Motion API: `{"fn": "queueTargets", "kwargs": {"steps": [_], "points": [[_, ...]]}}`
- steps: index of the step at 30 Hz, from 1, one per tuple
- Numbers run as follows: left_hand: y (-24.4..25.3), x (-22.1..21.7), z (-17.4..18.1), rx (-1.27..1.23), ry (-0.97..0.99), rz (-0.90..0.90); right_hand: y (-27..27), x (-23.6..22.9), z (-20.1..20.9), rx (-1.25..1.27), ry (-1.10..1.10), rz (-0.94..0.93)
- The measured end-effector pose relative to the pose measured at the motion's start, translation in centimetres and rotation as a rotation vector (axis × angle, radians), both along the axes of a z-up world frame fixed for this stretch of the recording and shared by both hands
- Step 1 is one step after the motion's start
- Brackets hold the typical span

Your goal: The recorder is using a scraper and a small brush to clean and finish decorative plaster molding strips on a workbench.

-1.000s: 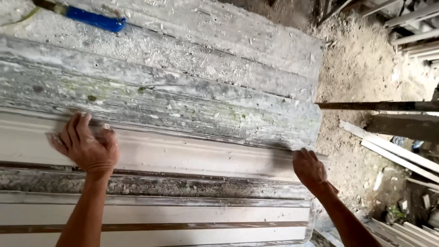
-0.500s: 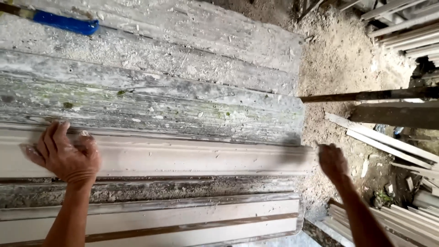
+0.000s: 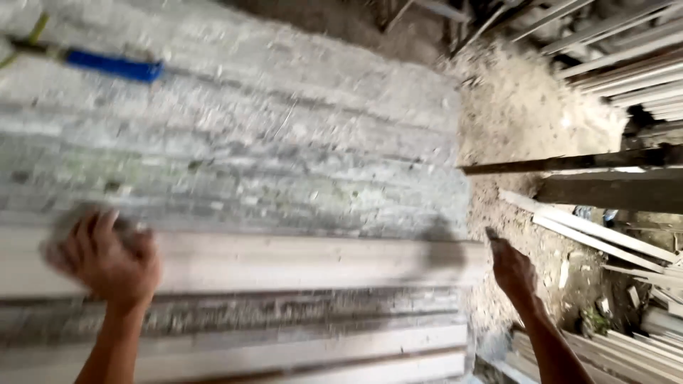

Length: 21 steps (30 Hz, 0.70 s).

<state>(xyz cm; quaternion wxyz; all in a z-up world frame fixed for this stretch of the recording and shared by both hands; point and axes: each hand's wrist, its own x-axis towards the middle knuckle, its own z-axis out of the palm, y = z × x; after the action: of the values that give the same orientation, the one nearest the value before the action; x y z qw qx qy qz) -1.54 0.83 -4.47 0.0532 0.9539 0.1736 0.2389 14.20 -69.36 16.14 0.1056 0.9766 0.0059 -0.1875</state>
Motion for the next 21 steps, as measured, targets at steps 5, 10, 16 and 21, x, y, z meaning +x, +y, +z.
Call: {"fn": "queueTargets", "kwargs": {"steps": [5,10,16,21], "points": [[-0.3,-0.7,1.3,-0.049,-0.029,0.014,-7.0,-8.5,-4.0,0.365,-0.040,-0.282],[0.5,-1.8,-0.5,0.061,0.003,-0.021,-7.0,-14.6,0.6,0.327,0.072,-0.283],[-4.2,-0.6,-3.2,0.011,0.046,0.145,-11.6,-16.4,1.0,0.356,0.132,-0.461],[-23.5,4.3,1.2,-0.286,-0.039,0.243,-16.8,-11.6,-1.7,0.398,0.132,-0.347]]}}
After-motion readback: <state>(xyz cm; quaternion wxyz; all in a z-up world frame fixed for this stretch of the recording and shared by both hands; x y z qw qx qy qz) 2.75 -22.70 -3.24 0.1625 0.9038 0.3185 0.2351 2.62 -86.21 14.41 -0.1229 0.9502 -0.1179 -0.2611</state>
